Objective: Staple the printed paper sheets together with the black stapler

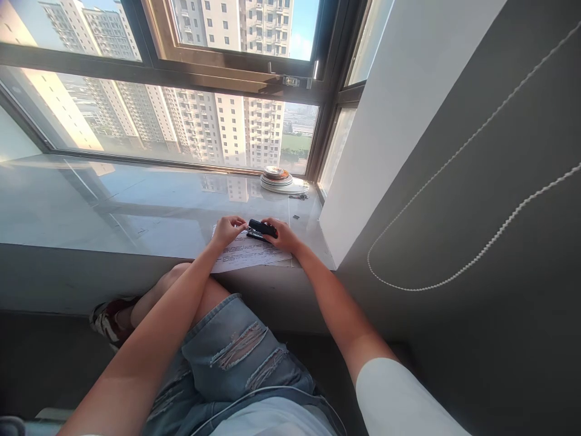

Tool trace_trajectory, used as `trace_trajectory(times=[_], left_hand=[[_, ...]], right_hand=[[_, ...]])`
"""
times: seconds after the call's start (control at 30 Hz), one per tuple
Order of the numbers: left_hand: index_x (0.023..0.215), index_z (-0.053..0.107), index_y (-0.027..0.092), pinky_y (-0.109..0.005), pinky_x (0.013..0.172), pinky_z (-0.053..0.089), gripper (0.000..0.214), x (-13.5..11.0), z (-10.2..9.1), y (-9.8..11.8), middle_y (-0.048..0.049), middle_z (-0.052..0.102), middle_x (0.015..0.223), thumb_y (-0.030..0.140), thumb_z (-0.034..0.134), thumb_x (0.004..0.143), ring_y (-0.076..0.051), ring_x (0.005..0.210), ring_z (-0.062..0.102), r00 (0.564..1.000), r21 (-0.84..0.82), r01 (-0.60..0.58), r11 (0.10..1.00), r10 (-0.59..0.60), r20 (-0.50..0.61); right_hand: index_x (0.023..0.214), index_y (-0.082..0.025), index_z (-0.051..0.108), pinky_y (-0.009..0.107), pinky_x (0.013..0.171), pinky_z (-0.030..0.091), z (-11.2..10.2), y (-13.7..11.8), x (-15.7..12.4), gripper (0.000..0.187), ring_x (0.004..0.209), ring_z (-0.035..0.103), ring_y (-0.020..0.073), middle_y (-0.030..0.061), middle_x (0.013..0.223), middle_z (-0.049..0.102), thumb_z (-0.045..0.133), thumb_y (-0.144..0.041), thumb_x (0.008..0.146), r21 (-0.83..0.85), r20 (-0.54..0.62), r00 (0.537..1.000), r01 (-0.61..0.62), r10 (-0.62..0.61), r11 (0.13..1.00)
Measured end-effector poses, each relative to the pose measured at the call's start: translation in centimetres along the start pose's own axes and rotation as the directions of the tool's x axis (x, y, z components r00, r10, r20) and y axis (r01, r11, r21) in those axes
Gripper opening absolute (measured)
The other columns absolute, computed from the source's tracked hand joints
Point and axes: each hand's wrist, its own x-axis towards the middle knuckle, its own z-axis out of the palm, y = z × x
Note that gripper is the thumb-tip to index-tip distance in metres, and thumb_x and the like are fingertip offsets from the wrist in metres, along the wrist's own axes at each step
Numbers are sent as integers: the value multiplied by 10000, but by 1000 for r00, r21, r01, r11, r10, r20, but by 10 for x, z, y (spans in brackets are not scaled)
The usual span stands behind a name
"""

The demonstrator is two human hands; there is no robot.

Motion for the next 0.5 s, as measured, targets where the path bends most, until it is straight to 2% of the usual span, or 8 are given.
trace_trajectory(times=[0.1,0.27,0.5], left_hand=[[882,795,212,-311,678,497,189,0,0,-2,-60,790,841,387,757,823,-231,786,713,1000,-50,13,999,-13,1],[921,798,213,-316,712,501,171,0,0,0,-56,796,869,346,739,833,-225,792,695,1000,43,-11,999,10,14],[893,804,210,-337,738,516,221,-1,0,0,-76,788,893,416,739,844,-245,805,688,1000,10,-22,1000,21,17]], right_hand=[[1312,-223,606,346,788,500,0,0,0,451,861,640,225,72,1058,711,651,-401,900,0,-2,1000,-1,1,1000],[1316,-220,603,345,796,502,1,1,0,458,867,643,221,72,1079,710,658,-391,895,7,-3,1000,0,0,1000],[1311,-210,609,345,810,498,0,1,0,460,892,647,228,82,1099,713,658,-386,890,-3,-7,1000,-9,9,1000]])
